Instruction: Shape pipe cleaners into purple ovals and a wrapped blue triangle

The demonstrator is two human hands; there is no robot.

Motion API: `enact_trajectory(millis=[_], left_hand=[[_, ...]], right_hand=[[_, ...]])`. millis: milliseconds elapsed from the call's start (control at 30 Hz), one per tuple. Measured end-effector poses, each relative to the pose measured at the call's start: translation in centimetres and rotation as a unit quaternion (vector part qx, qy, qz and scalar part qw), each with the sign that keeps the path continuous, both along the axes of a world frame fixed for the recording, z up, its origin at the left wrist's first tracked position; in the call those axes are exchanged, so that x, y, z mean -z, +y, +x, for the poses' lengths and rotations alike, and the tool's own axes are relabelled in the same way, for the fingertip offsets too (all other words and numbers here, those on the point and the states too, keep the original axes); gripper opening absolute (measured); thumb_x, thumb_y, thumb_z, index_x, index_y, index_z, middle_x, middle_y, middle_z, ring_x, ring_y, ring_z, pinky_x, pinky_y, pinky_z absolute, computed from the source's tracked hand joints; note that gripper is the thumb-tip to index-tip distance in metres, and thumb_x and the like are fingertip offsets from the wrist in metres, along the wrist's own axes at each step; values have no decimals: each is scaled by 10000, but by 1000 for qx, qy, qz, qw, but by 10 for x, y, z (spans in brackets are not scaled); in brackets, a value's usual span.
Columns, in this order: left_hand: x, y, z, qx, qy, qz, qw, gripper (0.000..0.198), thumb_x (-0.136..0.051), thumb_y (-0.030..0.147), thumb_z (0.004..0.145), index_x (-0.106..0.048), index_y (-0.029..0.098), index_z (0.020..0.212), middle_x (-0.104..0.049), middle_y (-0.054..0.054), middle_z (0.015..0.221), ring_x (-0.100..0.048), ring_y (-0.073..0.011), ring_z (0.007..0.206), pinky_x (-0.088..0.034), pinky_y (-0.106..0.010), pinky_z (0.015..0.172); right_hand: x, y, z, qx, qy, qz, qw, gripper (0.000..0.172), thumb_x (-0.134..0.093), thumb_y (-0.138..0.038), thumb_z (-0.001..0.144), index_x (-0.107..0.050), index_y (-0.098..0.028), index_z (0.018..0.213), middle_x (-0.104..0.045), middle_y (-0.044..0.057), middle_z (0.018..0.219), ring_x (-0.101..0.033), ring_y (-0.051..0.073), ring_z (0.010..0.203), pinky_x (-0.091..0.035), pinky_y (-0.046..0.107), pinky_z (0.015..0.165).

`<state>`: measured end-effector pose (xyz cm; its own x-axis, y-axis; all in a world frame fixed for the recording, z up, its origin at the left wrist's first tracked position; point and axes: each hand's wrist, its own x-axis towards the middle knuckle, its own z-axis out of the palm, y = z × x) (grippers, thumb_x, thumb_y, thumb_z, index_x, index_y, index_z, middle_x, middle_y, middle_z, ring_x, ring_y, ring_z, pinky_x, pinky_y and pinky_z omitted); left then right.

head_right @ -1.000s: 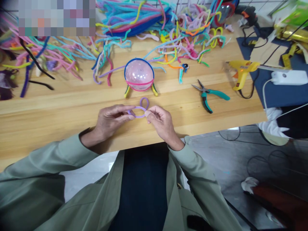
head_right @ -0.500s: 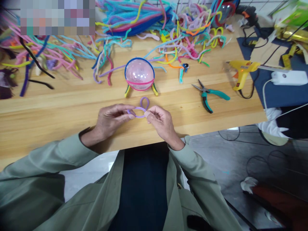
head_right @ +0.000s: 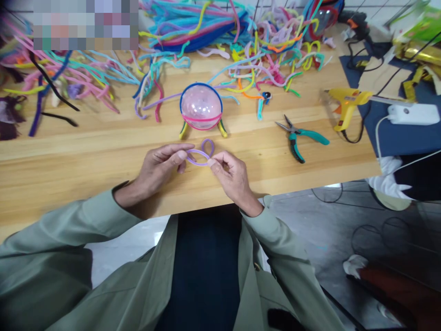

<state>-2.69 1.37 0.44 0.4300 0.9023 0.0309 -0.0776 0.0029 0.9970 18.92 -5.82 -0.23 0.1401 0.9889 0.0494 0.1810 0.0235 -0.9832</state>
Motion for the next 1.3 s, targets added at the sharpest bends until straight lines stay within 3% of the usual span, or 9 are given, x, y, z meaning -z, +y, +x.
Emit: enact_trajectory(millis=[300, 833, 900, 967, 1067, 1200, 1300], left_hand=[[-9, -1, 1, 21, 47, 20, 998, 386, -869, 568, 939, -884, 189, 867, -770, -41, 685, -545, -101, 517, -466, -227, 498], [-3, -5, 2, -9, 77, 46, 996, 402, -834, 571, 964, -877, 194, 830, -782, -42, 689, -538, -109, 514, -431, -244, 491], [-2, -4, 2, -2, 64, 52, 997, 368, -834, 557, 971, -882, 203, 888, -780, -34, 714, -546, -111, 535, -438, -250, 515], [1, -3, 2, 7, 39, 63, 997, 326, -848, 534, 966, -884, 228, 1072, -767, -17, 747, -569, -118, 585, -460, -251, 564], [7, -1, 0, -3, 41, 99, 994, 421, -856, 490, 966, -816, 245, 1305, -732, -4, 801, -586, -125, 652, -463, -251, 614], [18, 3, -5, -31, 147, 201, 968, 298, -819, 441, 987, -827, 226, 1193, -749, -48, 926, -590, -151, 696, -494, -293, 681], [22, 5, -5, -20, 223, 282, 933, 302, -701, 427, 1043, -816, 217, 1226, -762, -88, 1026, -682, -225, 890, -570, -346, 843]], right_hand=[[1, -1, 0, -5, -7, 3, 1000, 374, -719, -573, 1013, -682, -253, 825, -622, -23, 688, -519, 152, 633, -410, 329, 630], [0, -1, -1, -15, -7, -9, 1000, 459, -743, -671, 974, -672, -251, 803, -605, -23, 686, -505, 151, 634, -398, 328, 620], [-1, -1, -1, -12, -10, -5, 1000, 461, -732, -670, 982, -672, -251, 800, -617, -19, 691, -515, 154, 642, -412, 332, 635], [-2, 0, -1, 0, -15, -3, 1000, 451, -733, -654, 985, -673, -250, 794, -613, -18, 686, -513, 156, 645, -412, 331, 639], [-2, 3, 3, 47, -19, -3, 999, 417, -765, -602, 970, -664, -249, 772, -551, -31, 657, -453, 146, 626, -366, 318, 605], [0, 6, 14, 118, -23, 15, 993, 361, -781, -523, 956, -656, -245, 762, -521, -40, 664, -440, 140, 638, -360, 312, 615], [0, 6, 21, 126, -33, 13, 991, 336, -773, -479, 946, -645, -242, 745, -516, -43, 655, -442, 139, 639, -360, 311, 619]])
